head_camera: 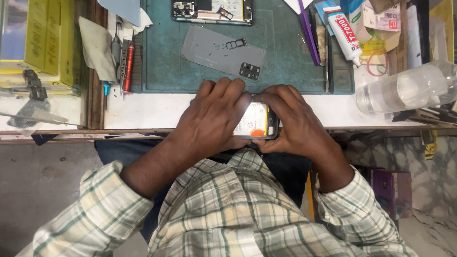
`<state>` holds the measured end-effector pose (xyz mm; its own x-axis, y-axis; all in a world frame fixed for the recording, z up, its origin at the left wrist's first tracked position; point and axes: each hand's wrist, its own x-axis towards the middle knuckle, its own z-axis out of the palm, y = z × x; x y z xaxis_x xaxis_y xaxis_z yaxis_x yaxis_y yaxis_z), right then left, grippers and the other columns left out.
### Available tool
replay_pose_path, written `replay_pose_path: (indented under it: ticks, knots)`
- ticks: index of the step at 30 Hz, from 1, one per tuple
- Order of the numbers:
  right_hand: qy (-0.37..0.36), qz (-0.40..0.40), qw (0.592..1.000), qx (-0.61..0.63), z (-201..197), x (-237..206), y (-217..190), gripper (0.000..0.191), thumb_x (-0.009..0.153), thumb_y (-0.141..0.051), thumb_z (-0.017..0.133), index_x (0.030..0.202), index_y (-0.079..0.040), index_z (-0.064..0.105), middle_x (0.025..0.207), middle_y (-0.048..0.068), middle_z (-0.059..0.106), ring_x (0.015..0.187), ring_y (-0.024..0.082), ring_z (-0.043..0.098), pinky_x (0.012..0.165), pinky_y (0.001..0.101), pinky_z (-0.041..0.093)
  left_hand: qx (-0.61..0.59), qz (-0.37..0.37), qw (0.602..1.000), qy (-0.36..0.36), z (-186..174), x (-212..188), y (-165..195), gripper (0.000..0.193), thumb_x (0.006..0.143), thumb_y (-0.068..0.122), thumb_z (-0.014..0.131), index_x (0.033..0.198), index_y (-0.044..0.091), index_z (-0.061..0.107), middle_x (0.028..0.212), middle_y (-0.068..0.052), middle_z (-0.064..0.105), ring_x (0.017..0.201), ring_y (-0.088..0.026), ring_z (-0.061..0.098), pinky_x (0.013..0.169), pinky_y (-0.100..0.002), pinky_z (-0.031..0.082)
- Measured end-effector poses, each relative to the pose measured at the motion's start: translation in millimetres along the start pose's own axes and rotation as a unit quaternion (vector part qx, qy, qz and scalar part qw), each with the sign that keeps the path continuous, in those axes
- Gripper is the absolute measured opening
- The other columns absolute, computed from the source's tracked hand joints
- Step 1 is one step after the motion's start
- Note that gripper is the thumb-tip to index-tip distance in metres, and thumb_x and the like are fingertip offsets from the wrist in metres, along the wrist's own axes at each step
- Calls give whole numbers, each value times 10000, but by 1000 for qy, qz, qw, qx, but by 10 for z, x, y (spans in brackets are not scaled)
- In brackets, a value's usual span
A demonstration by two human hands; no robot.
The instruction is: The person repairs a disassembled smartphone at a workbench. They press and reposition the battery and internal components by hand, then use a screwdriver to tighten screws along the phone's edge, working on the opened device while other phone parts and tools lie on the mat.
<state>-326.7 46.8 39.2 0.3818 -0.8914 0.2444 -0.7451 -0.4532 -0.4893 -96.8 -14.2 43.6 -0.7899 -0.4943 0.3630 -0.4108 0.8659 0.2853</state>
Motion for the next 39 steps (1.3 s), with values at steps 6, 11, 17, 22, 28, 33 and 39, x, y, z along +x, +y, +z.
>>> replay_pose_path:
  ticks: [6,11,17,22,28,33,39]
  knots:
    - [-1,7,1000,-16,-11,-7,-28,910,556,-332,928,1358,-51,605,1237,165,562,1190,371,533,1027,495,446,13,-23,997,70,28,-109,61,877,611,544,919,1231,-10,638,1127,-112,567,1099,-281,540,951,-478,354]
    - [-12,21,1000,-15,-52,-21,-74,899,580,-288,914,1398,-82,604,1250,169,554,1200,357,509,1041,472,410,5,-52,999,14,56,-91,27,795,601,536,919,1164,25,687,1114,-85,576,1108,-269,538,965,-474,349]
    - [11,49,999,5,-70,-100,-98,836,686,-379,931,1408,-93,620,1289,119,585,1160,317,543,1040,453,409,43,-41,997,48,28,-89,31,861,590,589,880,1211,18,707,1211,-105,581,1175,-274,518,974,-495,345]
    - [37,62,997,24,-31,-119,-83,762,709,-367,921,1371,-98,660,1331,128,579,1156,301,544,1035,436,429,55,-50,996,48,30,-138,43,866,588,652,816,1218,64,735,1248,-77,625,1174,-260,534,953,-486,335]
    - [52,42,996,57,-170,-112,5,741,719,-315,930,1368,-94,651,1337,126,575,1229,309,567,1027,416,485,24,-63,997,49,12,-98,31,847,580,663,799,1209,99,742,1202,-49,673,1126,-243,581,990,-511,333]
    - [138,87,986,-23,-301,-184,159,525,821,-211,914,1285,-70,711,1220,109,675,1098,265,645,932,380,525,27,-71,996,53,10,-95,95,813,654,646,785,1236,83,720,1225,-82,657,1168,-266,571,1020,-542,325]
    - [158,174,972,-8,-266,-231,176,373,858,-150,886,1204,-81,764,1101,80,728,877,200,665,705,337,487,36,-98,992,76,123,-151,174,742,802,644,718,1259,61,688,1260,-112,620,1214,-288,533,1053,-553,324]
